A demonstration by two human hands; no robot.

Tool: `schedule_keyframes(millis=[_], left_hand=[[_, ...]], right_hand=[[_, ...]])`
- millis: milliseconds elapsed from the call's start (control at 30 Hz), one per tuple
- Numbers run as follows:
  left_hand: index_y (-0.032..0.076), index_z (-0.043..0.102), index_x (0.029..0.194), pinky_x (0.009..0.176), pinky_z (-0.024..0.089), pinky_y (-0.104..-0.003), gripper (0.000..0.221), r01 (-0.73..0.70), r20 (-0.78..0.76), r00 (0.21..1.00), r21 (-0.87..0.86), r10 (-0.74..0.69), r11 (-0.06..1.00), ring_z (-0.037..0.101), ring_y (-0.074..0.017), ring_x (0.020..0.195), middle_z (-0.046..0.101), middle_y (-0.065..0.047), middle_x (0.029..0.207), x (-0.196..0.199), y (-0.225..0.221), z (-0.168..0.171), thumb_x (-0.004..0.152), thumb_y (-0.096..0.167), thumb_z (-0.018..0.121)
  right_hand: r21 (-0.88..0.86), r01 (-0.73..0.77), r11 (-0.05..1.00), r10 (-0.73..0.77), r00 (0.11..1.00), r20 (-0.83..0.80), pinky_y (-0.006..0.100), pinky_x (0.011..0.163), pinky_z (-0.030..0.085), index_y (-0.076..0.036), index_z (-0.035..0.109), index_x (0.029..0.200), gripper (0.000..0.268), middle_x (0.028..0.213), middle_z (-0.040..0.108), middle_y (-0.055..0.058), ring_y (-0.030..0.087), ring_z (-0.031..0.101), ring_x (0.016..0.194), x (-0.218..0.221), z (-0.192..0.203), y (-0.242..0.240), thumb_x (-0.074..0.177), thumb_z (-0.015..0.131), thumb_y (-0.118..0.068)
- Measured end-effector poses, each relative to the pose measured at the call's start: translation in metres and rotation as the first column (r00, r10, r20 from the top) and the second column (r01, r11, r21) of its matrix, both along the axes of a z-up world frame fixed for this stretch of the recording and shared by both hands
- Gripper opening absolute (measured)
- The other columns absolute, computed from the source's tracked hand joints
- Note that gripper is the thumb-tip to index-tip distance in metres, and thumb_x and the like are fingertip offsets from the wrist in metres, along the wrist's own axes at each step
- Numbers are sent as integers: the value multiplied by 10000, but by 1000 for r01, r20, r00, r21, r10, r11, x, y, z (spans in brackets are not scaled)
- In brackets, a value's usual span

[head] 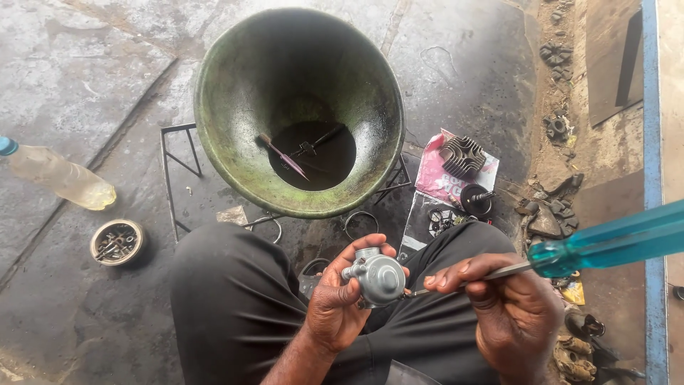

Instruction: Cleaning and inspecting a motorcycle carburetor component.

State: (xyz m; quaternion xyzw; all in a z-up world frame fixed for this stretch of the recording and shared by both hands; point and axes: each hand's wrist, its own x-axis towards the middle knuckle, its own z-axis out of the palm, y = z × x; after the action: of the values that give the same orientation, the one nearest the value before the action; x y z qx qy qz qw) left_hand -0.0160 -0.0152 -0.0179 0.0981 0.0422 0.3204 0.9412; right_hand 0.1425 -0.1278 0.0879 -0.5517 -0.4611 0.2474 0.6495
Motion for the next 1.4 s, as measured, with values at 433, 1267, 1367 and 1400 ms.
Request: schedule_keyframes(millis=[433,1267,1367,1400], left_hand=[[-24,441,1474,1048,573,-498,923,-9,-21,1000,13,9,1000,668,-355,1202,642,-149,1291,-5,0,-1,744,249,935],[-21,439,1468,1018,574,-552,922,-2,-26,1000,28,2,1000,666,-350,1196,638,-152,1278,-3,-1,-3,742,260,933],[-20,444,1478,1030,568,-536,931,0,-30,1000,32,1,999,662,-329,1194,642,-153,1290,-2,-1,-6,737,258,934],[-18,446,1485,1046,566,-524,936,8,-31,999,24,-7,1000,657,-307,1193,643,-149,1303,-2,-2,-7,735,254,936]], right_hand=[[10,56,998,-57,983,174,453,882,693,59,651,1078,168,969,742,183,283,779,955,-12,0,-2,979,732,-50],[-138,74,988,-34,962,272,358,905,654,13,713,1118,245,1068,807,172,228,806,1053,-11,-4,-16,902,789,-73],[-195,53,979,19,937,348,338,872,643,30,689,1150,305,1093,802,174,215,772,1021,-15,12,-8,869,749,-73],[-286,83,955,34,924,381,343,835,618,53,672,1148,316,1100,805,188,222,749,982,-17,19,-6,856,703,-64]])
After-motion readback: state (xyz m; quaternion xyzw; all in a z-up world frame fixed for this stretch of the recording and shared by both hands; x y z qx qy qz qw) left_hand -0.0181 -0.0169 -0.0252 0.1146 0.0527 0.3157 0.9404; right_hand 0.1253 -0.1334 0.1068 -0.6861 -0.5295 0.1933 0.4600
